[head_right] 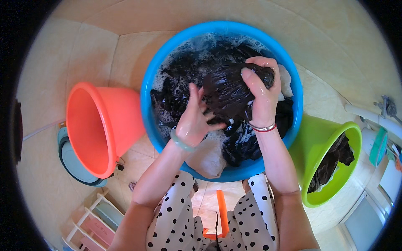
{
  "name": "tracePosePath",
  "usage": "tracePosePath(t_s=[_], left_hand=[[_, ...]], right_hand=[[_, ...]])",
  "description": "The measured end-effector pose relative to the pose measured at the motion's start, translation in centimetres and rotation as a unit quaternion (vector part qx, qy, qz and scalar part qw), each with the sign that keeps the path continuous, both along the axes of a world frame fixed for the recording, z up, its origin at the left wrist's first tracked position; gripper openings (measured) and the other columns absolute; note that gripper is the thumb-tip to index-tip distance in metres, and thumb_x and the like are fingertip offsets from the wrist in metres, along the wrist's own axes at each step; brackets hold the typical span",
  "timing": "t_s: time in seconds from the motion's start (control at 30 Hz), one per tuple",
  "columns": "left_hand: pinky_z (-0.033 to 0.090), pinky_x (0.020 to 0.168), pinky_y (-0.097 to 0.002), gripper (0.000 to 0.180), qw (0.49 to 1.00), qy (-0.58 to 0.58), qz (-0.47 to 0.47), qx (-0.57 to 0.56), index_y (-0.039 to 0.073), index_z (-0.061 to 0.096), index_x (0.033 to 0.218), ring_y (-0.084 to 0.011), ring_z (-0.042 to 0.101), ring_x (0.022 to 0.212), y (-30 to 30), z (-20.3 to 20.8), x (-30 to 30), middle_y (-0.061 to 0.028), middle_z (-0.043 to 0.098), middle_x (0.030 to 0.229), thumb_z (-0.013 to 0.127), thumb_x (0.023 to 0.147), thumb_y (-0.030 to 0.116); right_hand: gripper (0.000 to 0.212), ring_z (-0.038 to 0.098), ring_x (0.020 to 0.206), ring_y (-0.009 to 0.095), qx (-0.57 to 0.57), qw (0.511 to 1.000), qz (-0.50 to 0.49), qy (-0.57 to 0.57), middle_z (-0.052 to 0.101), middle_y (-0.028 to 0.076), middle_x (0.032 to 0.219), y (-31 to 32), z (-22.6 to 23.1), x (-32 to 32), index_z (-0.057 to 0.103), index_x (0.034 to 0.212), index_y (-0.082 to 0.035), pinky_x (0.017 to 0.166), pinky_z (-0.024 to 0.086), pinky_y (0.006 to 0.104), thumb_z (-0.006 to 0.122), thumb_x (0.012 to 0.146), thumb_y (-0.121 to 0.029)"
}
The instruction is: The person hand-washes a load of mixed-color clothes in a blue basin filled with soapy water. They scrub and rinse individual items, including white, light blue, and dark garments, then transfer them into a green basin. The person occasionally reaches for the faucet to add water.
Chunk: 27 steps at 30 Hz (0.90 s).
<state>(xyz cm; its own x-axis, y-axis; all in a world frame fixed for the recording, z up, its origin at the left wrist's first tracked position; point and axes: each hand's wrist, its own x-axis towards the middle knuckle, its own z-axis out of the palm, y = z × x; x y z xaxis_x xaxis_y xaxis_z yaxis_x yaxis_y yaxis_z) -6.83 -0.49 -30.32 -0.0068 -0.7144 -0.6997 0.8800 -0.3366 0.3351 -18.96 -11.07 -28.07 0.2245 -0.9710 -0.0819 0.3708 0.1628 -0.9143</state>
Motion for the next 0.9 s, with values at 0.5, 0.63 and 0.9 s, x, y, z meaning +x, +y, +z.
tracePosePath(t_s=[0.5, 0.63, 0.9], left_hand=[[0.046, 0.089, -0.0281, 0.02, 0.884, -0.401, 0.19, -0.147, 0.004, 0.052, 0.096, -0.0144, 0.058, 0.095, -2.3, 4.3, -2.4, -0.0092, 0.063, 0.105, 0.063, 0.082, -0.005], [0.046, 0.094, -0.0365, 0.028, 0.732, -0.616, 0.14, -0.255, 0.005, 0.052, 0.095, -0.0265, 0.06, 0.104, -1.9, 3.7, -2.2, -0.0135, 0.062, 0.103, 0.066, 0.073, -0.007], [0.048, 0.094, -0.0496, 0.022, 0.516, -0.748, 0.028, -0.417, 0.012, 0.065, 0.077, -0.0301, 0.061, 0.095, -2.2, 5.7, -1.4, -0.0076, 0.062, 0.091, 0.073, 0.056, 0.012]], right_hand=[[0.016, 0.06, 0.099, 0.015, 0.198, 0.961, -0.052, -0.185, 0.06, 0.005, 0.101, 4.3, 0.0, 1.6, 0.055, 0.107, -0.008, 0.088, 0.047, 0.0303, 0.056, 0.095, -0.019], [0.017, 0.06, 0.104, 0.017, 0.261, 0.931, 0.025, -0.253, 0.061, 0.005, 0.106, 4.0, -0.5, 1.2, 0.056, 0.11, -0.012, 0.093, 0.047, 0.032, 0.055, 0.095, -0.022], [0.041, 0.052, 0.118, 0.018, 0.235, 0.932, 0.198, -0.191, 0.054, 0.007, 0.129, 3.3, -0.8, 0.5, 0.046, 0.136, -0.002, 0.105, 0.04, 0.0297, 0.044, 0.1, -0.022]])
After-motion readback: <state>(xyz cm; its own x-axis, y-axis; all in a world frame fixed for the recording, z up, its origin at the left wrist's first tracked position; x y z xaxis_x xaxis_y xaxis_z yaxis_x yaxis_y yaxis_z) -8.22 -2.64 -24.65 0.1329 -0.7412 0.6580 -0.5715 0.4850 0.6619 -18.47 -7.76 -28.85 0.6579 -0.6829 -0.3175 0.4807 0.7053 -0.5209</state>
